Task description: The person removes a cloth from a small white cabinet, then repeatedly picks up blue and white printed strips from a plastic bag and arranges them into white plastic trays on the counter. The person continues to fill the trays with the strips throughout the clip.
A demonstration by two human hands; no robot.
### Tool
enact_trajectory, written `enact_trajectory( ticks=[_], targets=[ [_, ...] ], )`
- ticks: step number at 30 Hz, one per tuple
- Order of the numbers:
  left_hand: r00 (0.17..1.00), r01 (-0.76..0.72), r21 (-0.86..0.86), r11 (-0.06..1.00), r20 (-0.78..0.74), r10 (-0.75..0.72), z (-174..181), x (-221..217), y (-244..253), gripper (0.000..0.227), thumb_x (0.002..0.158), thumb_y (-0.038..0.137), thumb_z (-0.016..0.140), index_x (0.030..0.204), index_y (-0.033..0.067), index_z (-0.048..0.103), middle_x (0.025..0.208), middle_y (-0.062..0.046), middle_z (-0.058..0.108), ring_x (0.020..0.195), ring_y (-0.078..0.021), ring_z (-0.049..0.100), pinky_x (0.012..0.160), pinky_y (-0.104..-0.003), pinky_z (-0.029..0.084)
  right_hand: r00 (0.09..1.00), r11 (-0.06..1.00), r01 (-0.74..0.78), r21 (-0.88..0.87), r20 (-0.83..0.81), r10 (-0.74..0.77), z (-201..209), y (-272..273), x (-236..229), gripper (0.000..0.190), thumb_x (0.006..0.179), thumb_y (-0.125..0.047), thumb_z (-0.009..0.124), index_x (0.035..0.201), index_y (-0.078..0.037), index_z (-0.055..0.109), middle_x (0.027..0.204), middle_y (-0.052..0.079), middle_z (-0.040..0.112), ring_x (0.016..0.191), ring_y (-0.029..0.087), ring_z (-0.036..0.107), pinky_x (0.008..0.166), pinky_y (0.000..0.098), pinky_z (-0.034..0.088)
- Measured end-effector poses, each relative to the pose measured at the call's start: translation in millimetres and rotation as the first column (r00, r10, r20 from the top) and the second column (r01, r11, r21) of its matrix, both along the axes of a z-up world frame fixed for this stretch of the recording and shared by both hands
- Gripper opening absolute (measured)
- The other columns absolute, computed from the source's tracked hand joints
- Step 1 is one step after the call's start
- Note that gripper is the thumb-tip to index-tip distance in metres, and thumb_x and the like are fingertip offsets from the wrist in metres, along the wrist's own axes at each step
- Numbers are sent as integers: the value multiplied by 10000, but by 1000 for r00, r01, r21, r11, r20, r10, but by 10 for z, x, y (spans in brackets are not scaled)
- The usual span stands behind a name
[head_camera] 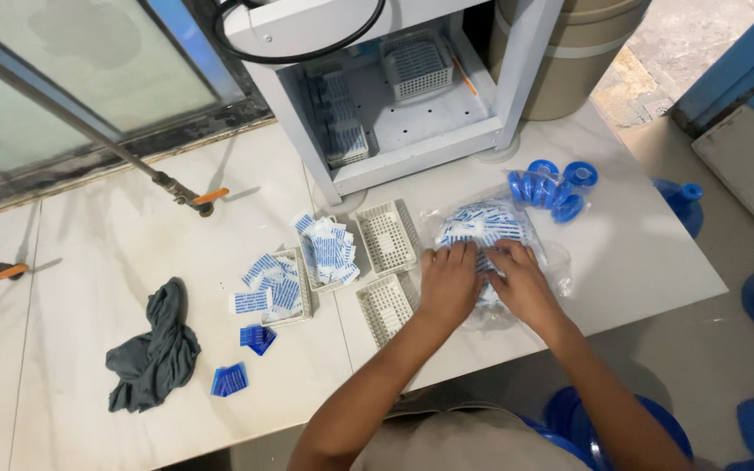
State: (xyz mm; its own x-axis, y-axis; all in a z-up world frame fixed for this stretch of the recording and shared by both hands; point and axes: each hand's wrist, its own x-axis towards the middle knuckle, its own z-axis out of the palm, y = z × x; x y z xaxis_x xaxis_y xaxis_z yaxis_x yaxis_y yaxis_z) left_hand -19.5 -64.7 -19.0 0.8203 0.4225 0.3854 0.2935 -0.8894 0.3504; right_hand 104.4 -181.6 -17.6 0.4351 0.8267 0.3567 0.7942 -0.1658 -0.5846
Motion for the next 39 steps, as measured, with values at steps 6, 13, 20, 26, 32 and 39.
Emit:
enact_trajectory(
  ticks=[6, 13, 20, 26, 32, 39],
  targets=[
    [979, -151, -106, 983, -152, 135, -278, 350, -3, 452, 781, 224, 784, 1153, 17, 632, 1089, -172, 670, 1065, -329, 605, 911, -471, 422, 973, 968, 226, 106, -70, -220, -136, -91, 43, 165, 907, 14, 649, 1072, 7, 657, 1115, 181, 664, 1002, 350, 654, 848, 423, 542],
    [996, -92, -253, 963, -35, 86, -210, 249, -25, 358, 767, 117, 722, 1110, 61, 637, 1036, -197, 698, 1015, -374, 650, 865, -481, 484, 541, 888, 413, 203, -839, -60, -402, -158, 198, 136, 1011, 4, 632, 1144, -24, 628, 1015, 81, 679, 852, 125, 613, 746, 280, 492],
    [898, 243, -901, 360, 349, 269, 202, 34, 112, 359, 917, 88, 669, 1254, 14, 572, 1023, -107, 703, 881, -171, 677, 761, -301, 555, 186, 842, 463, 276, -959, 212, -303, 47, -58, 181, 938, 33, 651, 1090, -63, 630, 1010, 22, 681, 875, 85, 638, 765, 231, 509],
    [869, 314, -932, 178, 358, 341, 111, -135, 173, 195, 1046, 126, 655, 1116, -45, 593, 944, -55, 639, 828, -102, 588, 686, -256, 496, 465, 853, 327, 407, -855, 230, -227, 317, -422, 152, 976, 28, 682, 1099, -31, 615, 988, 26, 647, 870, 69, 602, 765, 220, 498],
    [861, 131, -976, 173, 199, 468, 401, -535, 334, 189, 998, 166, 582, 1130, 31, 590, 889, -72, 723, 768, -126, 680, 687, -239, 564, 817, 962, 252, 105, -555, -153, -200, 292, -136, 189, 992, -66, 652, 1169, 0, 661, 1030, 99, 692, 861, 170, 641, 789, 283, 520],
    [800, 275, -956, -103, 168, 575, 369, -1030, 531, 317, 945, 66, 465, 1237, 103, 583, 1047, -42, 711, 960, -110, 680, 842, -264, 571, 993, 977, 117, -177, 4, -118, -219, 353, 220, 612, 871, -75, 662, 1450, 37, 497, 1371, 260, 531, 1279, 428, 467, 1120, 475, 365]
  ],
)
